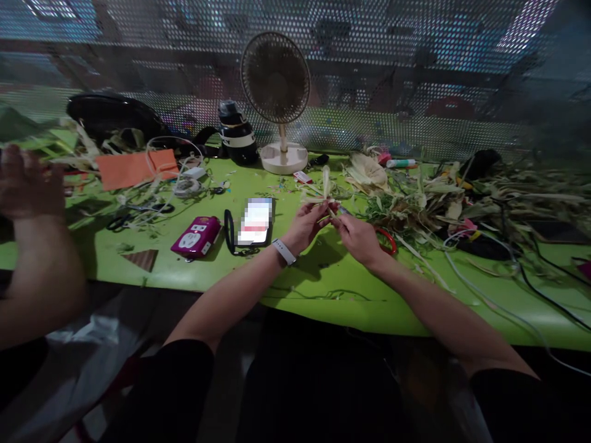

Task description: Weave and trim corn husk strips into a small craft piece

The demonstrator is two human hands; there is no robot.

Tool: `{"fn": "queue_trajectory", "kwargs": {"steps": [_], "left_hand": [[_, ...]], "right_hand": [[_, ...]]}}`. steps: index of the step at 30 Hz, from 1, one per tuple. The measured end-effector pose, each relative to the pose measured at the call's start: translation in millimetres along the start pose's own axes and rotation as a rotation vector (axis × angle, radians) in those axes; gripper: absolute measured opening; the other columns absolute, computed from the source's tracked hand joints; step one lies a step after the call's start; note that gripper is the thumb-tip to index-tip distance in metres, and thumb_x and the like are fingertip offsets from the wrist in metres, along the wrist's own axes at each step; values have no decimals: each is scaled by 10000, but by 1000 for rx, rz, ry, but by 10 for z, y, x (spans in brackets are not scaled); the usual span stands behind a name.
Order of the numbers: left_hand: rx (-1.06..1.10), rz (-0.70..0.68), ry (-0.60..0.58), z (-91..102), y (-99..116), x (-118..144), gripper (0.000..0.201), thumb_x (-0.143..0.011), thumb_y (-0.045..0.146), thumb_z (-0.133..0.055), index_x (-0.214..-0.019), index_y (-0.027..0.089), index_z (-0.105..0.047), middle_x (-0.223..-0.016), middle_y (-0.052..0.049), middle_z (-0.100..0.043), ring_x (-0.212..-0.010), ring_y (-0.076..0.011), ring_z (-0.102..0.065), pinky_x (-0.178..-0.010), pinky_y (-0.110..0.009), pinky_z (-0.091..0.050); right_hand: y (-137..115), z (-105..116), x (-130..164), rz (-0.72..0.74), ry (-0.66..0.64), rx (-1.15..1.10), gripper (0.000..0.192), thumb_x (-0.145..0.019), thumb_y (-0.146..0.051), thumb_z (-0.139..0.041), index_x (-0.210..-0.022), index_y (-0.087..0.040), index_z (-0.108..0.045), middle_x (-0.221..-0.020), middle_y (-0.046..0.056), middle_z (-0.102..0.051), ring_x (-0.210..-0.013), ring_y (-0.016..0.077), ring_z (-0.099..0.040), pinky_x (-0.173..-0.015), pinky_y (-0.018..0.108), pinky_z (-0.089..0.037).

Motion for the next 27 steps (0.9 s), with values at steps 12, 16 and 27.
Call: {"fn": "queue_trajectory", "kwargs": {"steps": [12, 16, 27], "left_hand": [[82, 40, -17, -10, 8, -37, 41, -835, 146, -683, -795, 139, -690, -709, 2, -677, -729, -82, -653, -731, -199, -483], [104, 99, -38, 20, -31, -57, 45, -836, 207, -697, -835, 163, -690, -774, -9, -708, -770, -97, -662, -834, -249, -501], [-7, 169, -1, 75, -72, -77, 187, -895, 287, -637, -758, 161, -656, -803, -63, -750, -834, -150, -699, -833, -274, -520]], "right_hand": [[-148, 12, -13, 113, -65, 46, 469, -1032, -434, -285, -779, -192, -598, -712, 76, -639, -619, 168, -544, -604, 298, -328], [-129, 159, -27, 122, 64, 150, 417, -1027, -362, -325, -943, -170, -686, -801, 112, -692, -704, 193, -591, -641, 311, -389], [-259, 116, 4, 379, -40, 260, 332, -978, -171, -407, -1116, -196, -708, -899, 102, -695, -812, 200, -587, -722, 341, -461]]}}
Point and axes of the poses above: each hand's wrist, its own x-axis away from the middle knuckle, its own z-axis out of the back of the hand, y = z × x, the point moved 5 cm from there along -x, towards the middle knuckle
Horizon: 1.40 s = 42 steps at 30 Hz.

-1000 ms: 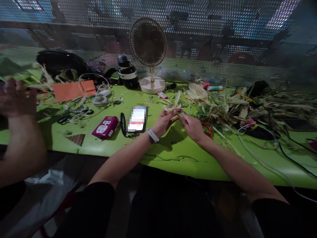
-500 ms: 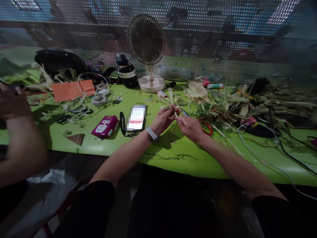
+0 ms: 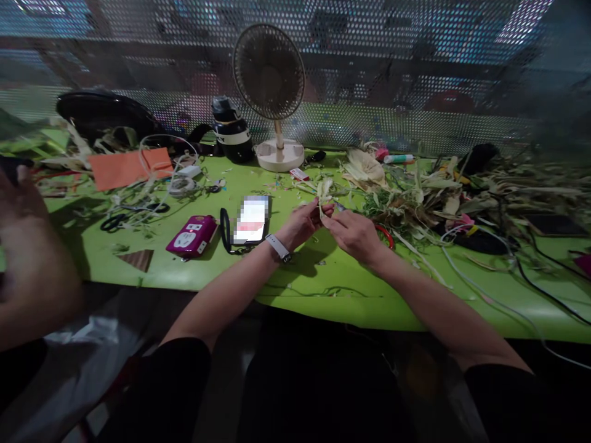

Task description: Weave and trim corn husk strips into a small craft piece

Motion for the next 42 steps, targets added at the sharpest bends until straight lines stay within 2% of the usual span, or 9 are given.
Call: {"fn": "queue_trajectory", "kwargs": {"steps": [6, 11, 16, 19, 26, 29, 32, 39, 42], "left_hand": [[-52, 62, -24, 26, -62, -8, 276, -827, 435, -702, -829, 159, -691, -744, -38, -729, -713, -133, -666, -752, -265, -498], [-94, -59, -80, 20, -18, 6, 163, -690, 202, -814, -770, 118, -700, -740, -37, -720, -697, -96, -642, -719, -220, -470], [-130, -62, -154, -18, 1, -3, 192, -715, 195, -787, -881, 124, -721, -879, -64, -748, -837, -134, -670, -797, -256, -477], [-118, -46, -150, -10, -10, -27, 183, -714, 177, -766, -891, 153, -723, -901, -46, -752, -865, -135, -671, -868, -285, -472], [5, 40, -161, -30, -41, 5, 55, -710, 105, -670, -690, 156, -676, -807, -15, -727, -837, -141, -658, -994, -375, -463], [-8, 46, -165, -33, -43, 43, 76, -705, 158, -706, -645, 152, -661, -772, -19, -712, -834, -151, -654, -1012, -405, -460], [-68, -5, -167, -46, -26, 76, 131, -670, 225, -801, -709, 153, -699, -816, -20, -723, -843, -149, -655, -1012, -406, -466], [-155, -90, -117, -72, -6, 83, 257, -614, 223, -870, -809, 160, -715, -805, 2, -727, -763, -93, -655, -878, -291, -522], [-168, -122, -111, -74, 21, 83, 261, -608, 231, -871, -799, 161, -706, -820, 4, -730, -772, -98, -654, -863, -293, -531]], "right_hand": [[29, 45, 8, 18, 52, 28, 309, -977, -177, -427, -1089, -194, -714, -921, 99, -688, -845, 198, -581, -737, 327, -450], [34, 5, 16, 77, 28, 1, 277, -969, -170, -444, -1064, -185, -703, -929, 101, -685, -839, 197, -585, -725, 328, -458], [-6, 34, 20, 131, 125, -4, 221, -974, -199, -471, -953, -196, -691, -866, 75, -692, -809, 184, -605, -732, 315, -484], [33, 115, 18, 56, 197, -44, 191, -975, -230, -489, -981, -209, -679, -886, 74, -706, -840, 188, -625, -759, 318, -495], [226, 214, 21, -257, 329, -258, 181, -978, -321, -505, -966, -215, -650, -889, 62, -704, -804, 179, -631, -722, 297, -491], [279, 187, 25, -324, 322, -380, 170, -965, -323, -521, -954, -210, -647, -913, 61, -700, -808, 172, -634, -723, 288, -490], [296, 164, 26, -355, 295, -460, 174, -945, -331, -538, -899, -204, -648, -872, 55, -690, -774, 169, -621, -724, 296, -485], [372, 39, 43, -576, 235, -860, 267, -859, -460, -634, -839, -193, -631, -726, 0, -625, -612, 115, -526, -593, 263, -437], [403, -7, 34, -635, 208, -1009, 361, -800, -549, -675, -789, -193, -615, -672, -19, -581, -596, 109, -500, -585, 263, -434]]}}
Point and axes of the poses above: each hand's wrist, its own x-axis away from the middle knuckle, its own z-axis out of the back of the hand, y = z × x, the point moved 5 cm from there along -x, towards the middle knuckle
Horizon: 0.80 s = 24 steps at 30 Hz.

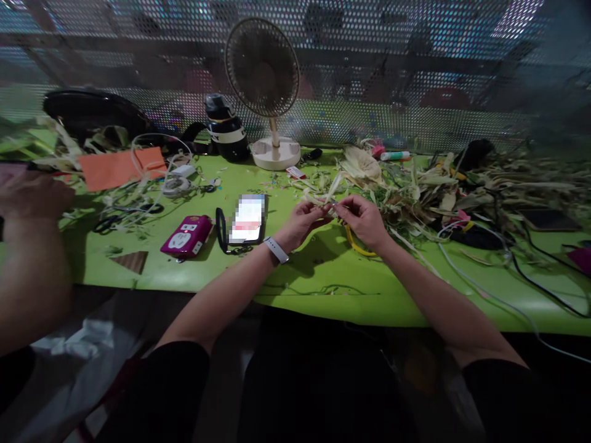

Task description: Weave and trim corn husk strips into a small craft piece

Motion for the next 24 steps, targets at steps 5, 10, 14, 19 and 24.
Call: {"fn": "queue_trajectory", "kwargs": {"steps": [5, 10, 14, 19, 24], "left_hand": [[30, 73, -46, -17, 3, 17, 189, -619, 166, -841, -748, 127, -708, -803, -18, -721, -789, -119, -651, -946, -372, -517], [66, 121, -55, -20, -39, 1, 131, -655, 128, -779, -757, 117, -698, -774, -17, -707, -735, -107, -637, -969, -374, -500], [27, 103, 0, 17, -45, -25, 139, -679, 147, -771, -777, 132, -674, -785, -18, -706, -759, -114, -652, -923, -343, -508], [-77, 70, 76, 47, 1, -6, 191, -711, 212, -786, -805, 141, -637, -749, 5, -677, -705, -91, -635, -781, -283, -509], [-127, 39, 155, 52, 17, 35, 376, -680, 186, -817, -908, 173, -518, -748, 15, -691, -641, -94, -638, -752, -293, -502]], "right_hand": [[-67, 93, -29, 114, 137, 129, 398, -775, -603, -684, -766, -207, -647, -799, 28, -610, -767, 163, -561, -741, 332, -486], [-11, 72, -34, 95, 97, 156, 449, -834, -650, -586, -795, -204, -612, -789, 25, -615, -741, 164, -567, -732, 335, -485], [-53, 71, -12, 153, 116, 268, 445, -856, -647, -562, -784, -208, -584, -797, 26, -619, -766, 166, -563, -757, 329, -468], [-54, 40, 8, 122, 65, 291, 445, -873, -651, -532, -774, -217, -555, -720, 6, -599, -659, 144, -533, -664, 295, -442], [-47, 36, 2, 148, 83, 350, 477, -872, -685, -495, -766, -222, -532, -723, 11, -608, -660, 147, -535, -656, 293, -436]]}}
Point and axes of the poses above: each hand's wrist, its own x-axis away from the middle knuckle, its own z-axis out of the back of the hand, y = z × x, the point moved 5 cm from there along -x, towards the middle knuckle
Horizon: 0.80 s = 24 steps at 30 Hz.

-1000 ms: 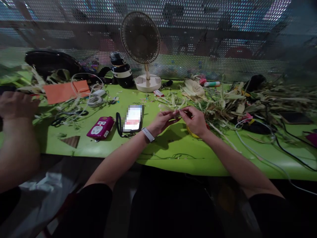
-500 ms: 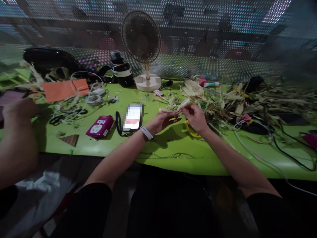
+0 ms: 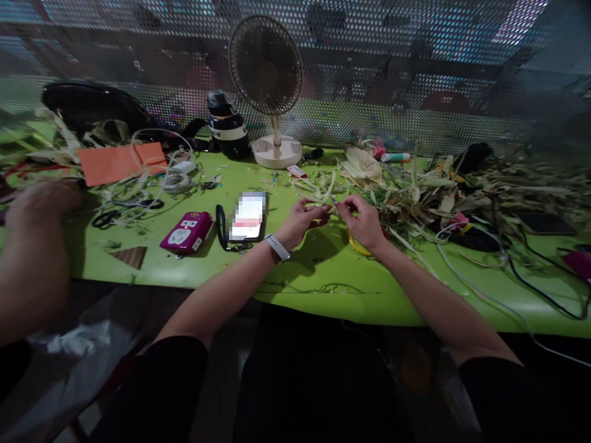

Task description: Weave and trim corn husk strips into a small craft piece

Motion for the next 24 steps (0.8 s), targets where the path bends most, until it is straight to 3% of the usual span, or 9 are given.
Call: {"fn": "queue_trajectory", "kwargs": {"steps": [7, 9, 11, 14, 20, 24], "left_hand": [[-82, -110, 0, -3, 35, -1, 766, -670, 252, -841, -1307, 244, -416, -636, 76, -651, -552, -90, -598, -648, -247, -459], [-85, -138, -21, -18, 43, -11, 634, -700, 257, -816, -1252, 223, -507, -645, 65, -650, -570, -83, -592, -656, -243, -460], [-70, -145, -51, -37, 38, -19, 389, -725, 251, -788, -1071, 184, -624, -711, 37, -670, -602, -67, -586, -678, -235, -468], [-30, -136, -95, -59, 21, -16, 196, -726, 229, -773, -879, 160, -674, -803, 14, -687, -636, -55, -578, -703, -231, -479], [8, -128, -175, -94, -9, 3, 230, -703, 289, -798, -880, 177, -701, -870, 0, -697, -703, -73, -583, -727, -236, -481], [-32, -177, -212, -110, -11, -15, 300, -638, 239, -844, -896, 175, -705, -806, 8, -681, -715, -78, -571, -711, -225, -459]], "right_hand": [[72, -73, 30, -58, -58, -94, 436, -882, -655, -513, -803, -227, -503, -722, -6, -583, -593, 131, -545, -596, 285, -439], [82, -82, 39, -66, -59, -100, 428, -884, -648, -518, -807, -227, -501, -712, -11, -574, -577, 127, -546, -580, 282, -438], [84, -72, 40, -64, -38, -84, 433, -881, -650, -520, -800, -225, -503, -696, -13, -571, -568, 124, -536, -571, 280, -439], [101, -52, 35, -76, -8, -85, 444, -869, -665, -524, -797, -227, -506, -677, -16, -574, -550, 123, -530, -539, 276, -440], [151, -72, 44, -146, -34, -150, 454, -838, -685, -555, -807, -237, -485, -651, -28, -577, -480, 122, -549, -466, 267, -422], [144, -93, 55, -178, -62, -194, 433, -856, -669, -547, -824, -243, -473, -614, -47, -562, -417, 100, -509, -432, 253, -382]]}}
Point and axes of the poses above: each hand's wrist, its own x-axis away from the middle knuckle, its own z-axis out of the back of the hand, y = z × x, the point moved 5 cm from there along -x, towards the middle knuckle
